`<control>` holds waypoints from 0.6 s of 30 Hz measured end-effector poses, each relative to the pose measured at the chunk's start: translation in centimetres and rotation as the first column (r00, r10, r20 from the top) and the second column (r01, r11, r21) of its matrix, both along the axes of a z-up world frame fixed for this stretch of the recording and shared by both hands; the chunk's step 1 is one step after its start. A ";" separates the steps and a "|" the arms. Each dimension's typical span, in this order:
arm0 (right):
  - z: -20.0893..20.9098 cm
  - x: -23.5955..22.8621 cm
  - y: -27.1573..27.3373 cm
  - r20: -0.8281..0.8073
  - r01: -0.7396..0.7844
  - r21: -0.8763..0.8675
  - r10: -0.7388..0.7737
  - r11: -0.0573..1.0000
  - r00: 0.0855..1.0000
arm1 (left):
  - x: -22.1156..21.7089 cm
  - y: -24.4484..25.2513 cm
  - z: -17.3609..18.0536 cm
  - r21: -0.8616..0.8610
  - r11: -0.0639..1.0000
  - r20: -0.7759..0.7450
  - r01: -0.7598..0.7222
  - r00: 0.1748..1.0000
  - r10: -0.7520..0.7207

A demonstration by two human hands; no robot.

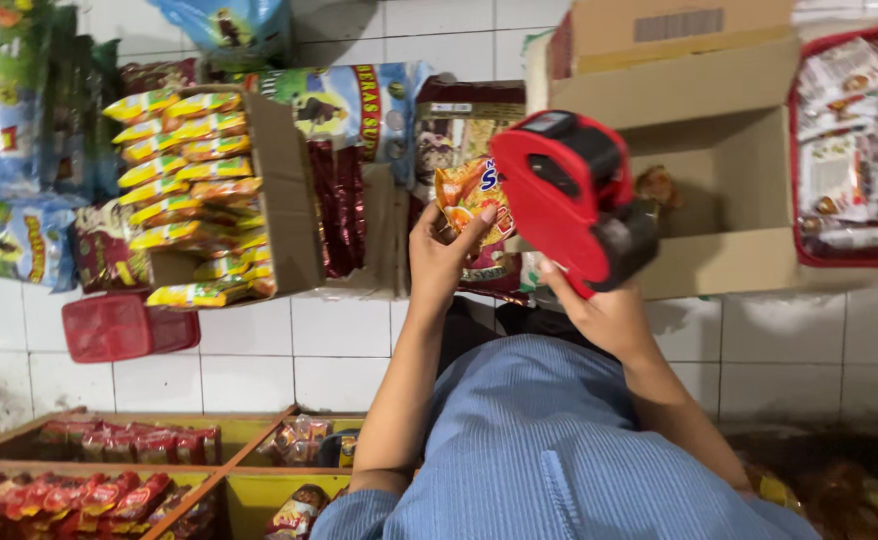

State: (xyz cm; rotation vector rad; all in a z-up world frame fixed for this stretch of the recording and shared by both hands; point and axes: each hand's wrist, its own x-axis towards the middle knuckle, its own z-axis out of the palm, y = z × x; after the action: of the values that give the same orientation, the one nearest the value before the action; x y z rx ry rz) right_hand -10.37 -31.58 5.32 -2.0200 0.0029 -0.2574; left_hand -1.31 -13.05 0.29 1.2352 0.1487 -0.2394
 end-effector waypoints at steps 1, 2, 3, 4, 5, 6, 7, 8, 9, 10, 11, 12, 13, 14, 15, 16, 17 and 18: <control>-0.3 0.0 -0.6 0.036 -0.021 -0.080 0.024 0.997 0.999 | -0.2 -0.7 0.0 0.031 0.999 0.003 0.012 1.000 -0.012; -0.7 0.1 -1.3 0.068 -0.039 -0.162 0.051 0.986 0.996 | -0.4 -1.4 -0.1 0.061 0.998 0.005 0.024 1.000 -0.025; -1.2 0.0 -2.1 0.096 -0.055 -0.244 0.081 0.968 0.992 | -0.2 -1.8 -0.1 0.113 0.994 -0.011 -0.005 1.000 0.006; -1.6 -0.6 -2.9 0.068 -0.075 -0.232 0.093 0.970 0.993 | 0.1 -1.8 -0.1 0.165 0.986 -0.028 -0.034 0.999 0.039; -2.2 -1.2 -3.6 0.040 -0.095 -0.219 0.106 0.971 0.994 | 0.5 -1.8 0.0 0.218 0.974 -0.043 -0.061 0.997 0.072; -2.7 -1.7 -4.4 0.014 -0.116 -0.204 0.121 0.972 0.992 | 0.7 -2.0 0.1 0.156 0.984 -0.024 -0.085 0.996 0.090; -3.2 -2.1 -5.5 -0.139 -0.090 -0.086 0.077 0.992 0.987 | 1.0 -2.0 0.2 0.094 0.990 -0.008 -0.108 0.994 0.110; -3.6 -2.5 -6.6 -0.295 -0.047 0.030 0.054 0.998 0.954 | 1.0 -2.2 0.1 0.032 0.991 0.003 -0.132 0.991 0.132; -4.0 -3.0 -7.8 -0.445 0.013 0.138 0.050 0.990 0.894 | 1.0 -2.5 -0.3 0.075 0.991 0.012 -0.108 0.994 0.107; -4.3 -3.2 -8.8 -0.443 0.079 0.156 -0.002 0.985 0.897 | 1.0 -2.8 -1.0 0.121 0.989 0.023 -0.089 0.996 0.087; -4.6 -3.3 -9.8 -0.442 0.145 0.173 -0.055 0.974 0.895 | 0.9 -3.2 -1.9 0.167 0.983 0.033 -0.070 0.997 0.066; -4.8 -3.4 -10.8 -0.442 0.207 0.191 -0.104 0.960 0.891 | 0.7 -4.0 -3.1 0.257 0.965 0.128 -0.055 0.992 0.022; -4.8 -3.4 -12.0 -0.402 0.219 0.240 -0.109 0.946 0.909 | 0.6 -5.0 -4.6 0.347 0.937 0.216 -0.046 0.976 -0.032; -4.8 -3.1 -13.2 -0.359 0.223 0.289 -0.111 0.931 0.927 | 0.6 -6.1 -6.2 0.433 0.900 0.299 -0.051 0.950 -0.090; -4.7 -3.0 -14.1 -0.315 0.225 0.338 -0.115 0.914 0.942 | 0.7 -7.4 -7.7 0.477 0.879 0.239 0.014 0.960 -0.144; -4.4 -2.9 -14.8 -0.313 0.253 0.334 -0.147 0.908 0.938 | 0.8 -8.9 -9.2 0.513 0.855 0.178 0.077 0.965 -0.194; -4.1 -2.8 -15.6 -0.310 0.281 0.330 -0.178 0.901 0.934 | 0.8 -10.3 -10.5 0.596 0.789 0.072 0.147 0.969 -0.235; -3.9 -2.7 -16.0 -0.306 0.308 0.328 -0.208 0.893 0.929 | 0.6 -11.6 -11.7 0.665 0.713 -0.039 0.222 0.964 -0.264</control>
State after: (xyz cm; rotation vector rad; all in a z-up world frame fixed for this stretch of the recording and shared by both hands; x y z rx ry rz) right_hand -13.11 -47.60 1.42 -1.6555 0.4638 -0.1403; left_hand -0.67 -24.63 -11.39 1.9900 0.0107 -0.4007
